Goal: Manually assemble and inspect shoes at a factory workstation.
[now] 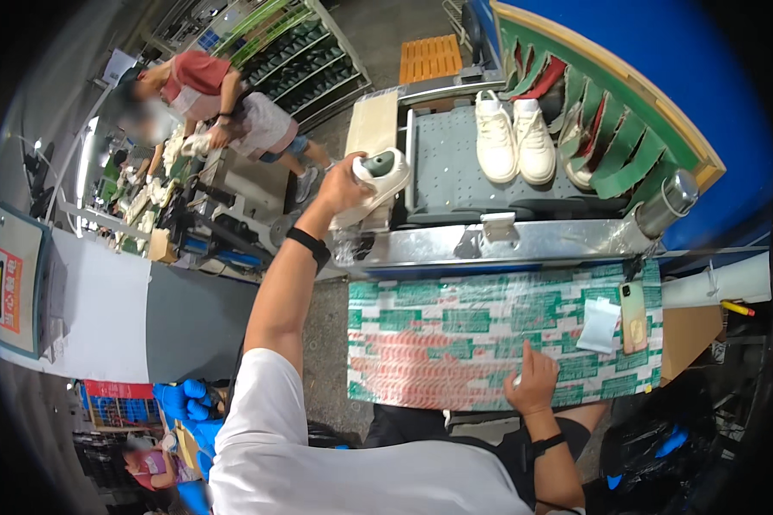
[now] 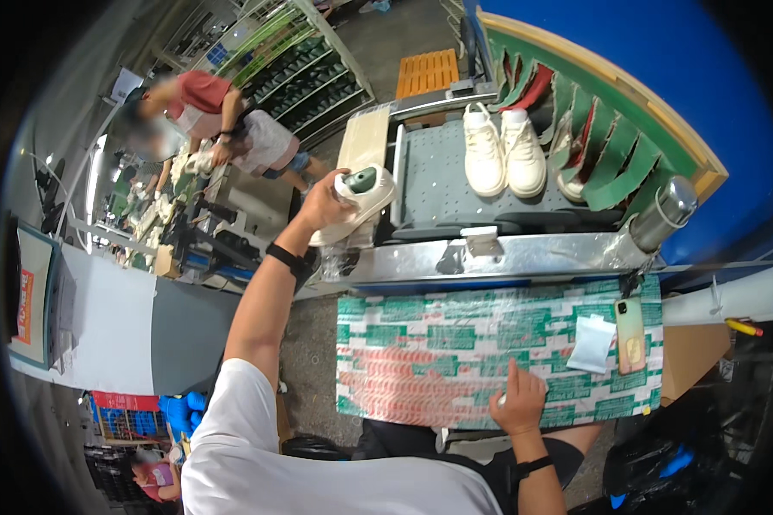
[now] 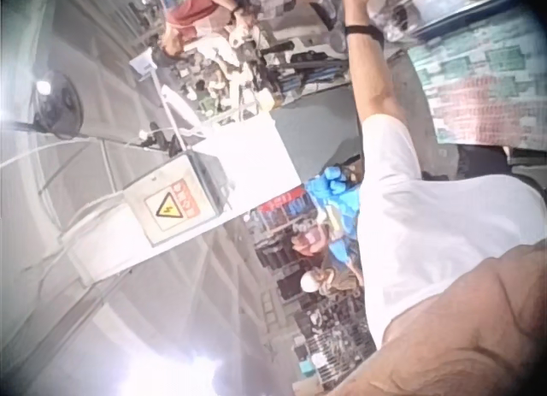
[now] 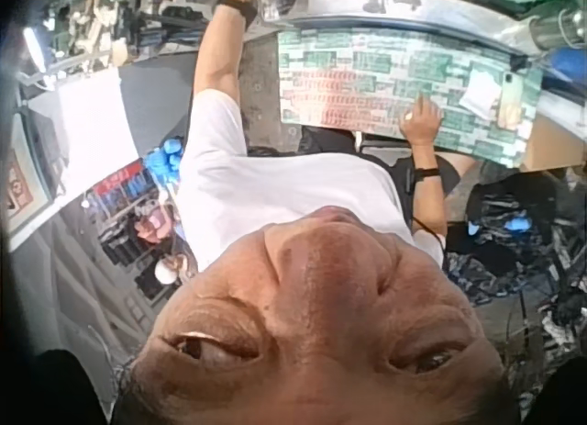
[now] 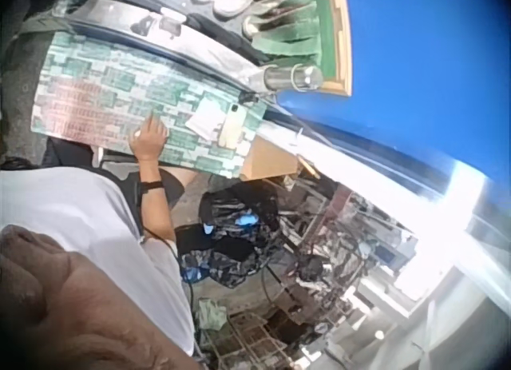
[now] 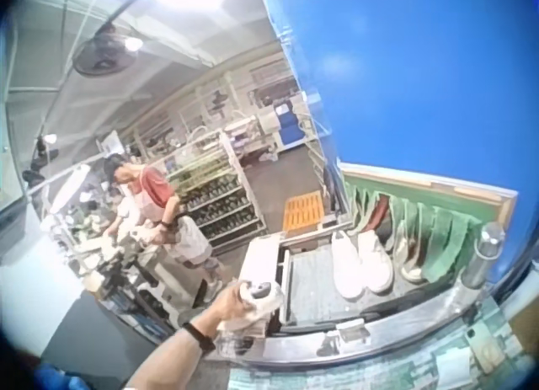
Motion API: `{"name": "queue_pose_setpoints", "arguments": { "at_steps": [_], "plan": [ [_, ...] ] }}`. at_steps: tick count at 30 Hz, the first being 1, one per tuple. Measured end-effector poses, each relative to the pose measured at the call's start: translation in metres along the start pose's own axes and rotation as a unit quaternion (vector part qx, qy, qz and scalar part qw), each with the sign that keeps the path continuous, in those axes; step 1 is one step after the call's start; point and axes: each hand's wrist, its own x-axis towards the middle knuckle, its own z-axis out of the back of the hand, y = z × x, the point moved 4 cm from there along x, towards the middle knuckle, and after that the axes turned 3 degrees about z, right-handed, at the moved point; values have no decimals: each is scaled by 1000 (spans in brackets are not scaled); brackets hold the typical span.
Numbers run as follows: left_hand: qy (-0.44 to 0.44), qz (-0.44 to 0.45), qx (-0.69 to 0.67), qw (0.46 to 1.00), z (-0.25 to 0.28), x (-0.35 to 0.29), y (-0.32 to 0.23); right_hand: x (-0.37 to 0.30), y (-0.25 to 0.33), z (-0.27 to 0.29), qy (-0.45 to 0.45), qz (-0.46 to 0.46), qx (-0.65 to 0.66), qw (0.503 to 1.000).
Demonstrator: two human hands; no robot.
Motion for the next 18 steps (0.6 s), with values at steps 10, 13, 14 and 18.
{"name": "queue_pose_setpoints", "arguments": {
  "at_steps": [10,13,14,18],
  "plan": [
    [-34,8,46,998,-217,105,-170,-1,-12,9,35,-18,-16,999],
    [102,106,-262,954,-272,163,-153,4,-8,3,39,-12,-2,999],
    [108,103,-265,953,-283,167,-161,3,-8,3,37,-12,-1,999],
    [-30,199,-75,977,-288,166,-182,0,-10,8,33,-22,-4,999]
  ]
}}
